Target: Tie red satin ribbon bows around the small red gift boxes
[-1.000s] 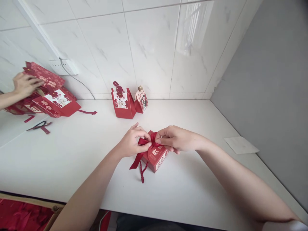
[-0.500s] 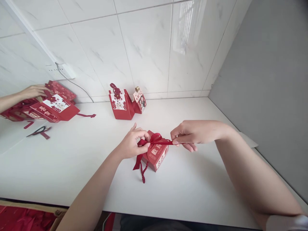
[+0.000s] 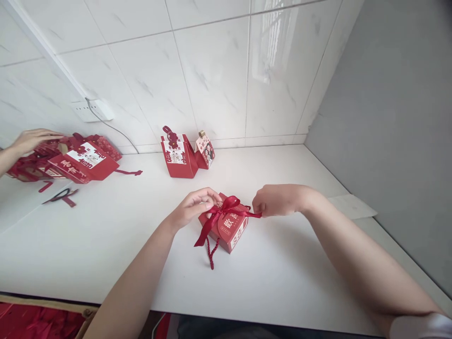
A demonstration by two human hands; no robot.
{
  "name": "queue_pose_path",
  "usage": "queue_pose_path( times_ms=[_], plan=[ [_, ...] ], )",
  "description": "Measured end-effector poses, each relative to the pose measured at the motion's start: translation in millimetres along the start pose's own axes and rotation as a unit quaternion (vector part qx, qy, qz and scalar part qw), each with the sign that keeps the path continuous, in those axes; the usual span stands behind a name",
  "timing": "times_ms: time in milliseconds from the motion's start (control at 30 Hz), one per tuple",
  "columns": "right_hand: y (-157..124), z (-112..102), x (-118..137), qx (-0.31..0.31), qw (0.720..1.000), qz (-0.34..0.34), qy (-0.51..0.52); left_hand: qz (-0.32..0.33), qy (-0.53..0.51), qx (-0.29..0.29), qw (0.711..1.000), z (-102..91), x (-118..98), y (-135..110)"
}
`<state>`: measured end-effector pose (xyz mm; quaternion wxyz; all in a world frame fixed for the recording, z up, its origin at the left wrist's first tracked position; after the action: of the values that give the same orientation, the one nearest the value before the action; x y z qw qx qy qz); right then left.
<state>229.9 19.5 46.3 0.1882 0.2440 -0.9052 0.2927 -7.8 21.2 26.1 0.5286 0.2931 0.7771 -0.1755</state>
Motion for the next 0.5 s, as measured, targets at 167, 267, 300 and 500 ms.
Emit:
queue_pose_path(
  times_ms=[167, 267, 300, 500],
  plan=[
    [-14, -28, 1, -0.181, 0.976, -0.056, 0.112, -0.006, -0.001, 0.001, 1.0, 1.2, 0, 1],
    [-8, -28, 13, -0.185, 0.948, -0.142, 0.216, 0.031, 0.054, -0.032, 0.998, 2.8, -4, 0],
    [-3, -23, 17, -0.159, 0.945, -0.157, 0.241, 0.052, 0.07, -0.047, 0.995, 3.0, -6, 0],
    [26, 5, 30, -0.018, 0.92, -0.229, 0.318, 0.108, 0.118, -0.088, 0.983, 1.2, -12, -3]
  ],
)
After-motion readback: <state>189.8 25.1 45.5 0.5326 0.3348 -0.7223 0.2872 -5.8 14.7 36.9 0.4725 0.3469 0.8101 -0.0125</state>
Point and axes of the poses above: each hand's wrist, its own y-axis towards the middle knuckle, its own z-axis out of the palm, x = y × z, the point moved 4 cm from there along y, towards the middle knuckle, and after that the axes turned 4 degrees about y, right-handed, at the moved point
